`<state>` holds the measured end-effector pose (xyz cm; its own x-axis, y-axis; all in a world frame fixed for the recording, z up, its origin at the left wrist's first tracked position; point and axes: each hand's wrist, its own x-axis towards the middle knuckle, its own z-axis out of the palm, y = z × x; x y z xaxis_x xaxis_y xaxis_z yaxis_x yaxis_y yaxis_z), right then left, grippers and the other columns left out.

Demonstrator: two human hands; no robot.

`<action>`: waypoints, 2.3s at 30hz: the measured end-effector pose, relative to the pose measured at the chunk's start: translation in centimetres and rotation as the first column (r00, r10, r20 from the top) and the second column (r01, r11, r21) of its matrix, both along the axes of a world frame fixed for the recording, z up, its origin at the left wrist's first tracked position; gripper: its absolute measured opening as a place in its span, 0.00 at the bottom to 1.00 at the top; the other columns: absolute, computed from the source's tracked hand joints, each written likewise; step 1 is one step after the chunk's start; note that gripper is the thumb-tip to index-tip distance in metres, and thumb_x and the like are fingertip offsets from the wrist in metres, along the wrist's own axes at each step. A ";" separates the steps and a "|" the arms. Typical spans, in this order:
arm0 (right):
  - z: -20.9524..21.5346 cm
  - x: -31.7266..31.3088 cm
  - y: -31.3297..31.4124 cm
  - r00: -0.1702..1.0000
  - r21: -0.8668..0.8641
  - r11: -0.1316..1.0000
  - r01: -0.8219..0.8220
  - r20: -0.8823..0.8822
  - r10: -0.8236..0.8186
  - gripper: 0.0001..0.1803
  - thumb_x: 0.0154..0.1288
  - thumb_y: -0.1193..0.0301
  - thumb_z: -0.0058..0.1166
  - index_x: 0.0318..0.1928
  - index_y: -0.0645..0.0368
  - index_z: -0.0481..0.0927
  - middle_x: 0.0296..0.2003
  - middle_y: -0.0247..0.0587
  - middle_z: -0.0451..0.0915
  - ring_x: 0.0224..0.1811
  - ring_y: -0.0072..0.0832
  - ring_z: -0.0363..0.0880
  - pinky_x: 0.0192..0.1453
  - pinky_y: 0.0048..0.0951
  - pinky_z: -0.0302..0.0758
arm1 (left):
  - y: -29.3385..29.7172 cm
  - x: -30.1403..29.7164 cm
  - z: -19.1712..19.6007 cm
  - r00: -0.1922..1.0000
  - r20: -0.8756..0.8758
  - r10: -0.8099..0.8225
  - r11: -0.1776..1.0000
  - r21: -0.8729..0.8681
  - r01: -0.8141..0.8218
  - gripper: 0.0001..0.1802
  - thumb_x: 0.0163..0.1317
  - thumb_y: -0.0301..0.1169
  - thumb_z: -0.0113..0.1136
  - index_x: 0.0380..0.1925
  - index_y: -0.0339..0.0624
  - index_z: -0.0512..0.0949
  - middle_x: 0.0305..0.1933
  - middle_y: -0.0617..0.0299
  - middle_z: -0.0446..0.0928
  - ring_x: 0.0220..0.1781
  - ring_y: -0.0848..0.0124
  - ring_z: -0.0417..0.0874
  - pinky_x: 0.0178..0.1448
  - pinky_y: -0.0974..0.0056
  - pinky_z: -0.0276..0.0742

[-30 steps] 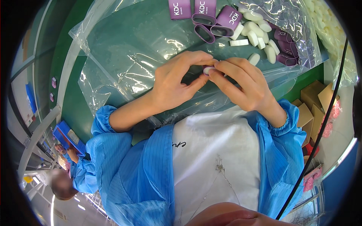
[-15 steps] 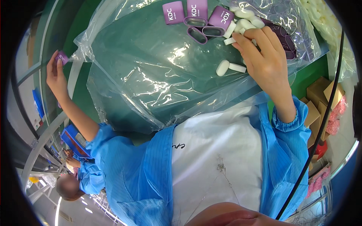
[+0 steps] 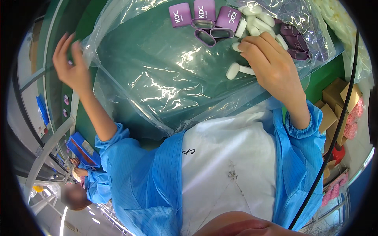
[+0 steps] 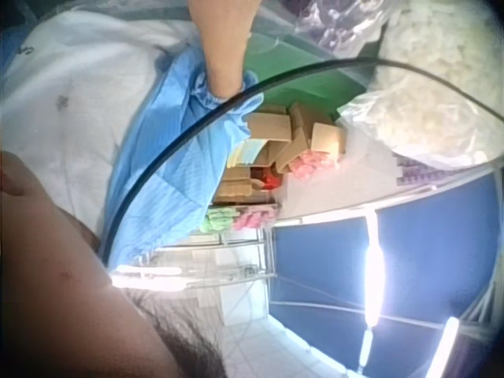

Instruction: The person inserts white cylindrical objects into purple plastic holders. They pick up a white object and a purple holder, fit the white object into the holder, and place the assembled unit on the table. This process is repeated continuously throughout the video.

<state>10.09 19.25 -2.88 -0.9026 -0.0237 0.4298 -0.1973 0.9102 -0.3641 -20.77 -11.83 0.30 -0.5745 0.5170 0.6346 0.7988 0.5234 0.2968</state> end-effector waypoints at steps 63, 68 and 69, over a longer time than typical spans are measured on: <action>-0.7 -0.5 -1.7 0.945 -0.125 0.957 -0.263 -0.232 0.230 0.20 0.44 0.76 0.64 0.42 0.71 0.84 0.44 0.51 0.82 0.33 0.38 0.80 0.34 0.32 0.80 | 11.3 17.3 -4.1 0.575 0.539 -0.615 0.757 0.201 0.622 0.29 0.54 0.23 0.78 0.54 0.35 0.74 0.47 0.51 0.88 0.49 0.64 0.91 0.52 0.65 0.84; -0.5 0.3 -0.8 0.940 -0.230 0.935 -0.268 -0.275 0.202 0.20 0.47 0.77 0.70 0.44 0.71 0.83 0.41 0.52 0.83 0.34 0.40 0.81 0.34 0.33 0.80 | 10.9 17.2 -3.9 0.545 0.555 -0.628 0.758 0.280 0.589 0.23 0.56 0.21 0.76 0.50 0.36 0.78 0.46 0.51 0.87 0.48 0.61 0.89 0.50 0.63 0.84; -0.1 0.7 -0.4 0.944 -0.251 0.934 -0.255 -0.276 0.183 0.20 0.48 0.78 0.71 0.44 0.71 0.83 0.40 0.52 0.83 0.34 0.40 0.82 0.34 0.33 0.80 | 10.3 17.0 -3.6 0.567 0.537 -0.625 0.769 0.298 0.565 0.22 0.54 0.21 0.77 0.49 0.37 0.79 0.45 0.52 0.87 0.46 0.60 0.89 0.48 0.62 0.84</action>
